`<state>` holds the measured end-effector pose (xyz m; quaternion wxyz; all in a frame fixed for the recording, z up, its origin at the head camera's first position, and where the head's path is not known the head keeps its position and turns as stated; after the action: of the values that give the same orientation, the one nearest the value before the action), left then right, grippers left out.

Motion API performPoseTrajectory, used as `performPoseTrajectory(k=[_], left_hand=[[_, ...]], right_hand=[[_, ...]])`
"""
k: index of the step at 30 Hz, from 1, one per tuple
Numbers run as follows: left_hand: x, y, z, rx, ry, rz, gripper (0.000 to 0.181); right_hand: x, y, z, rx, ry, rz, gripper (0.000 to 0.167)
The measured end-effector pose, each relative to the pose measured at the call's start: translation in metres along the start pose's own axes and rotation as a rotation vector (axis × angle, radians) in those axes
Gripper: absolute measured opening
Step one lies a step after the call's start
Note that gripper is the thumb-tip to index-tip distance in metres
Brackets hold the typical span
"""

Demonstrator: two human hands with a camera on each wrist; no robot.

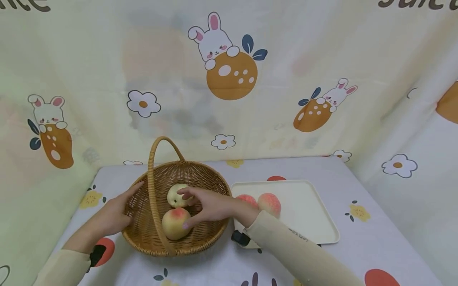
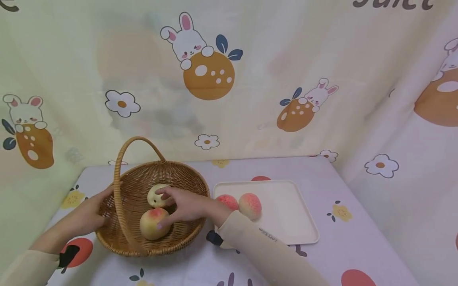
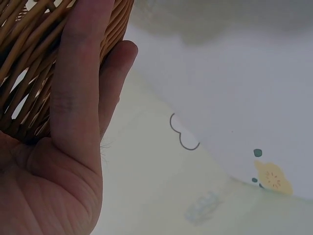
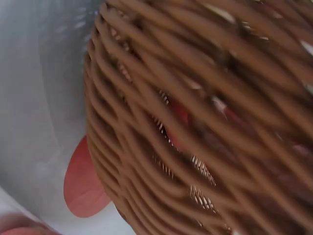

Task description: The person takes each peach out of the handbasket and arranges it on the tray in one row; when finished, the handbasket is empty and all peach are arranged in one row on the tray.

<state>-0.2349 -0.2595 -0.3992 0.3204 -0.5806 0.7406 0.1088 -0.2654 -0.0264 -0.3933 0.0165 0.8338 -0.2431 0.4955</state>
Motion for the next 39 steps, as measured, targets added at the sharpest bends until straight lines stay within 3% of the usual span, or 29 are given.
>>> performPoseTrajectory(k=[7, 16, 20, 27, 36, 39], left_hand=[[-0.001, -0.001, 0.0, 0.012, -0.03, -0.005, 0.101], [-0.003, -0.002, -0.001, -0.001, -0.009, 0.005, 0.1], [-0.003, -0.003, -0.001, -0.018, 0.006, 0.015, 0.1], [-0.003, -0.004, 0.0, -0.033, 0.018, 0.041, 0.101], [-0.007, -0.005, 0.0, -0.043, 0.027, 0.043, 0.103], [-0.007, -0.005, 0.0, -0.042, 0.019, 0.042, 0.103]], right_hand=[[0.0, 0.009, 0.015, 0.079, -0.218, 0.03, 0.092], [0.002, 0.012, 0.022, 0.021, -0.44, 0.075, 0.081], [0.004, 0.013, 0.024, -0.004, -0.453, 0.066, 0.068], [0.005, 0.012, 0.021, -0.055, -0.364, 0.06, 0.043], [0.0, 0.013, 0.021, -0.096, -0.338, 0.139, 0.067], [-0.001, 0.013, 0.023, -0.081, -0.362, 0.151, 0.067]])
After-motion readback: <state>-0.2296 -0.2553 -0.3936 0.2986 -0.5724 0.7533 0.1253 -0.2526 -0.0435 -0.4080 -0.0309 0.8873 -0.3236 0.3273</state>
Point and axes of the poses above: each hand's wrist, its own y-axis towards the middle knuckle, its own z-axis out of the palm, x = y × z, the point moved 7 cm from there along y, towards the middle knuckle, and after that the axes turned 10 degrees about x, right-handed, at the moved point
